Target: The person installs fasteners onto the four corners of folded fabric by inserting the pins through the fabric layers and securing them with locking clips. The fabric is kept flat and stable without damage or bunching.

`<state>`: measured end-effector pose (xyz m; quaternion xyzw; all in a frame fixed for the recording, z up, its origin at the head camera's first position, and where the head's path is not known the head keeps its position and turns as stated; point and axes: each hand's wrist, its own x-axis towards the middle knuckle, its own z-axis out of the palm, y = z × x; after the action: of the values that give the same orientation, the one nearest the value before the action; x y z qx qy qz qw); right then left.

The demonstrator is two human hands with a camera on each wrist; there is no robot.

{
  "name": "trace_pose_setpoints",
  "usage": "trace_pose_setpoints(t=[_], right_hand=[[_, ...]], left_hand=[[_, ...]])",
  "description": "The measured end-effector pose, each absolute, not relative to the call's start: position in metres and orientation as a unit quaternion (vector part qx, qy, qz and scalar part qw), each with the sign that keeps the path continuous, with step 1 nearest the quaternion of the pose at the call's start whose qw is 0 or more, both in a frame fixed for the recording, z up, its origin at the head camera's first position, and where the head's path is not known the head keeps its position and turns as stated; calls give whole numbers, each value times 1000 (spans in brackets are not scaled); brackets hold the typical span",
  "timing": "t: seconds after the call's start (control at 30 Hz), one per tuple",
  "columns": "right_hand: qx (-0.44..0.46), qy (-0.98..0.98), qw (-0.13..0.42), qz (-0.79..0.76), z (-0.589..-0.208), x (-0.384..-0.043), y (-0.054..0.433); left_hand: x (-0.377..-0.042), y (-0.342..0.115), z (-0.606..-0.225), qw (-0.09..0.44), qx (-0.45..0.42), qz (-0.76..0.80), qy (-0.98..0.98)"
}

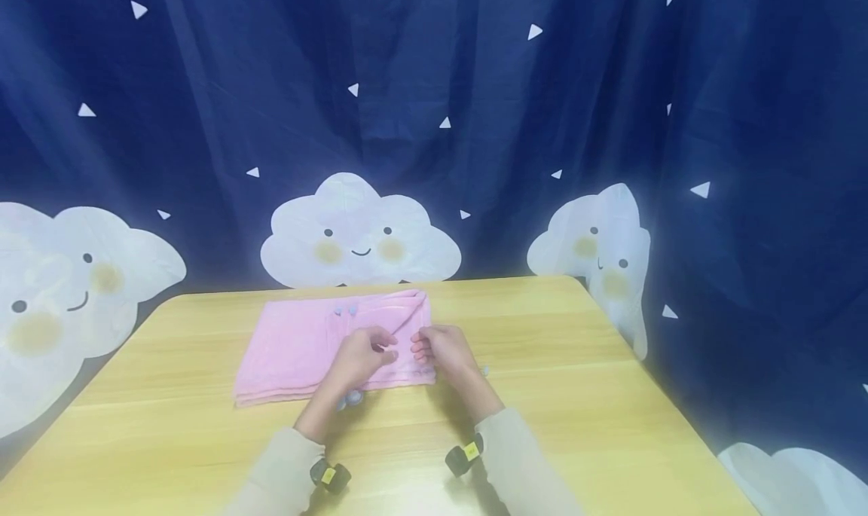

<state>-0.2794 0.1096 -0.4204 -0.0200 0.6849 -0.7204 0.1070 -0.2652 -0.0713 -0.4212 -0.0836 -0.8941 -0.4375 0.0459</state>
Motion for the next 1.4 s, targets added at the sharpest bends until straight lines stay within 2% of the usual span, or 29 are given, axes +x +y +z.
trace_pose_setpoints(t=[0.2, 0.4, 0.87, 1.17, 1.4], right_hand=[[-25, 689, 115, -715, -422, -280, 110], [-27, 690, 115, -714, -422, -279, 109], [-36, 718, 119, -685, -421, -277, 109], [-78, 763, 180, -616, -419, -276, 116], [-91, 808, 114, -571, -424, -277, 119]], left_hand=[[-263, -70, -427, -27, -99, -361, -927], [-266, -71, -431, -45, -101, -328, -938], [-268, -78, -435, 5, -98, -362, -927], [-271, -82, -432, 59, -68, -379, -921], [-268, -83, -427, 41, -74, -380, -921]])
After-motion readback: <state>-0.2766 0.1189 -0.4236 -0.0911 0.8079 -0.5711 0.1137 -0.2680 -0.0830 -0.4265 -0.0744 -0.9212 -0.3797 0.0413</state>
